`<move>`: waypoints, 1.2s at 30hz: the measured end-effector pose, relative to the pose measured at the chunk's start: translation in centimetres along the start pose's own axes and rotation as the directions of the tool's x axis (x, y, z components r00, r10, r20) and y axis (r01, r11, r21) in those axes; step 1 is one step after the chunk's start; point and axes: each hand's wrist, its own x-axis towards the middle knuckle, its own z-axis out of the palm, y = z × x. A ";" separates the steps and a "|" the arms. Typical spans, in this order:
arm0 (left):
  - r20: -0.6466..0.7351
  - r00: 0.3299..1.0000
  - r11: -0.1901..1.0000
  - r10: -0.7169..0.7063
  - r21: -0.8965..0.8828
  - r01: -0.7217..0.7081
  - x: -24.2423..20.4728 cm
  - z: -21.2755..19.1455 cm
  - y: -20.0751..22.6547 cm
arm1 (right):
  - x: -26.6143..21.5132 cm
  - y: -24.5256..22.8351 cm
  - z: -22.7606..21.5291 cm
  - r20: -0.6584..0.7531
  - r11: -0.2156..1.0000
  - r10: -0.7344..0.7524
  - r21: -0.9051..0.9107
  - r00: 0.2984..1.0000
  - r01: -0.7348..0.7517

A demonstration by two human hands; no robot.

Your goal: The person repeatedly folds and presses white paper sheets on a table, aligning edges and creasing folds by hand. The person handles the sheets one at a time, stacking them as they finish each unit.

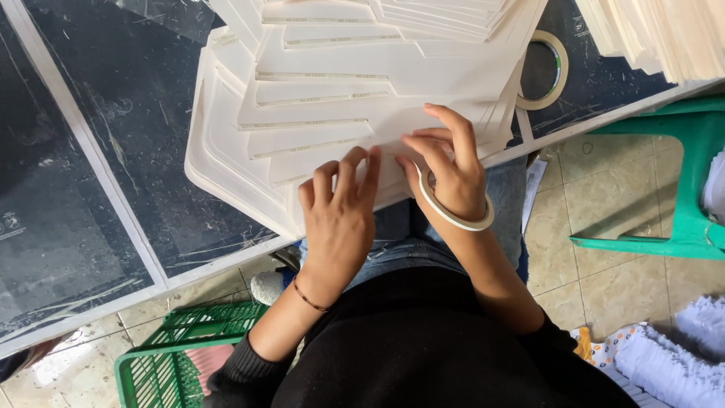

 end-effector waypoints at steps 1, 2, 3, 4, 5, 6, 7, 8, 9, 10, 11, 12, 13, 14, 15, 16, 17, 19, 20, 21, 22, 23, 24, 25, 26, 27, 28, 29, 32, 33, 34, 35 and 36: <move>-0.001 1.000 1.000 -0.001 -0.001 0.001 0.0 0.2 0.3 | -0.1 -0.1 0.0 0.001 1.000 -0.001 -0.001 1.000 0.001; -0.001 1.000 1.000 0.004 -0.009 -0.004 0.1 0.4 0.6 | -0.2 -0.2 -0.1 -0.006 1.000 -0.005 0.022 1.000 0.005; -0.002 1.000 1.000 0.009 -0.017 -0.009 0.1 0.6 0.8 | -0.2 -0.2 -0.1 -0.013 0.999 -0.009 0.045 1.000 0.010; -0.002 1.000 1.000 0.008 -0.019 -0.008 0.2 0.6 0.9 | -0.5 -0.5 -0.1 -0.012 0.999 -0.009 0.044 1.000 0.010; -0.004 1.000 1.000 0.011 0.015 -0.011 0.2 0.6 0.9 | -0.7 -0.8 0.0 -0.024 1.000 -0.015 0.013 1.000 0.016; -0.005 1.000 0.999 0.010 0.049 -0.010 0.2 0.6 1.1 | -1.0 -1.1 0.0 -0.034 1.000 -0.023 -0.016 0.999 0.022; -0.005 1.000 0.999 0.006 0.048 -0.005 0.2 0.5 1.1 | -1.3 -1.4 -0.1 -0.029 1.000 -0.024 -0.015 0.999 0.024; -0.002 1.000 1.000 -0.005 0.018 0.005 0.3 0.4 0.9 | -1.4 -1.6 0.0 -0.051 1.000 -0.014 0.006 0.999 0.014; 0.000 1.000 1.000 -0.016 -0.013 0.016 0.3 0.3 0.8 | -1.5 -1.9 0.1 -0.073 1.000 -0.003 0.028 0.997 0.005; 0.001 1.000 1.000 -0.027 -0.008 0.027 0.2 -0.1 0.0 | -1.1 -2.4 -0.5 -0.065 0.999 -0.008 0.036 0.998 0.011; 0.017 0.999 0.992 -0.040 -0.120 0.042 0.0 -0.5 -0.8 | -0.8 -2.8 -1.0 -0.050 0.996 0.029 0.082 0.998 -0.025; 0.031 0.998 0.972 -0.050 -0.229 0.056 0.0 -0.9 -1.8 | -0.3 -3.2 -1.5 -0.035 0.990 0.065 0.127 0.997 -0.060; 0.031 0.998 0.973 -0.059 -0.220 0.065 -0.3 -1.5 -2.5 | -0.2 -2.9 -1.3 -0.031 0.989 0.059 0.137 0.998 -0.054; 0.029 0.996 0.977 -0.088 -0.190 0.092 -0.6 -2.1 -3.2 | -0.3 -2.5 -1.3 -0.037 0.989 0.058 0.140 0.998 -0.052; 0.028 0.993 0.980 -0.117 -0.160 0.120 -0.8 -2.6 -3.9 | -0.5 -2.2 -1.3 -0.042 0.988 0.057 0.144 0.997 -0.050; 0.031 0.993 0.979 -0.116 -0.165 0.120 -1.0 -2.2 -3.7 | -0.6 -1.9 -1.1 -0.040 0.989 0.060 0.140 0.997 -0.054; 0.053 0.993 0.979 -0.109 -0.168 0.116 -1.2 -1.9 -3.5 | -0.8 -1.7 -0.9 -0.027 0.989 0.079 0.130 0.996 -0.075; 0.065 0.993 0.979 -0.102 -0.168 0.112 -1.1 -0.9 -2.9 | -0.7 -1.6 -0.5 -0.017 0.989 0.089 0.119 0.996 -0.087; 0.051 0.996 0.988 -0.071 -0.134 0.077 -0.9 -0.4 -2.3 | -0.8 -1.7 -0.5 -0.017 0.991 0.085 0.105 0.996 -0.083; 0.038 0.999 0.994 -0.039 -0.099 0.042 -0.7 0.2 -1.8 | -0.8 -1.8 -0.4 -0.016 0.993 0.081 0.092 0.997 -0.079; 0.039 0.998 0.993 -0.041 -0.105 0.045 -0.4 0.6 -1.1 | -0.8 -2.1 -0.6 -0.012 0.993 0.082 0.087 0.997 -0.081; 0.012 1.000 0.994 -0.026 -0.102 0.027 -0.2 0.9 -0.5 | -0.9 -2.4 -0.7 -0.016 0.993 0.076 0.089 0.997 -0.074; -0.020 1.000 0.995 -0.012 -0.099 0.010 0.2 1.4 0.2 | -0.7 -2.5 -0.8 -0.022 0.994 0.063 0.090 0.998 -0.061; -0.025 1.000 0.995 -0.016 -0.104 0.013 0.4 1.4 0.6 | -0.9 -2.9 -1.4 -0.019 0.995 0.058 0.084 0.998 -0.056; -0.036 0.999 0.997 -0.019 -0.075 0.016 0.4 1.3 1.0 | -1.1 -3.4 -1.8 -0.024 0.986 0.100 0.135 0.995 -0.096; -0.047 0.999 0.999 -0.021 -0.046 0.019 0.4 1.2 1.3 | -1.3 -3.9 -2.2 -0.026 0.973 0.142 0.185 0.989 -0.135; -0.045 0.998 0.999 -0.033 -0.039 0.031 0.4 0.8 0.7 | -1.0 -4.2 -2.4 -0.017 0.972 0.137 0.194 0.990 -0.131; -0.013 0.999 0.990 -0.035 -0.136 0.033 0.3 0.4 0.2 | -0.6 -4.5 -2.6 0.020 0.958 0.156 0.241 0.987 -0.157; 0.024 0.994 0.952 -0.104 -0.286 0.107 -0.8 -1.5 -2.9 | -0.4 -4.7 -1.8 0.118 0.926 0.179 0.314 0.977 -0.208; 0.035 0.985 0.922 -0.171 -0.348 0.172 -1.2 -2.2 -4.1 | -0.4 -4.6 -1.3 0.179 0.913 0.186 0.332 0.966 -0.237; 0.040 0.985 0.922 -0.167 -0.347 0.170 -1.8 -2.8 -5.3 | -0.6 -4.9 -0.5 0.178 0.911 0.192 0.333 0.965 -0.242; 0.039 0.972 0.870 -0.232 -0.439 0.225 -2.4 -3.3 -6.4 | -0.9 -5.2 0.4 0.213 0.901 0.160 0.368 0.964 -0.231; 0.043 0.954 0.806 -0.295 -0.525 0.273 -3.0 -3.9 -7.6 | -1.0 -5.5 1.3 0.245 0.888 0.127 0.404 0.961 -0.220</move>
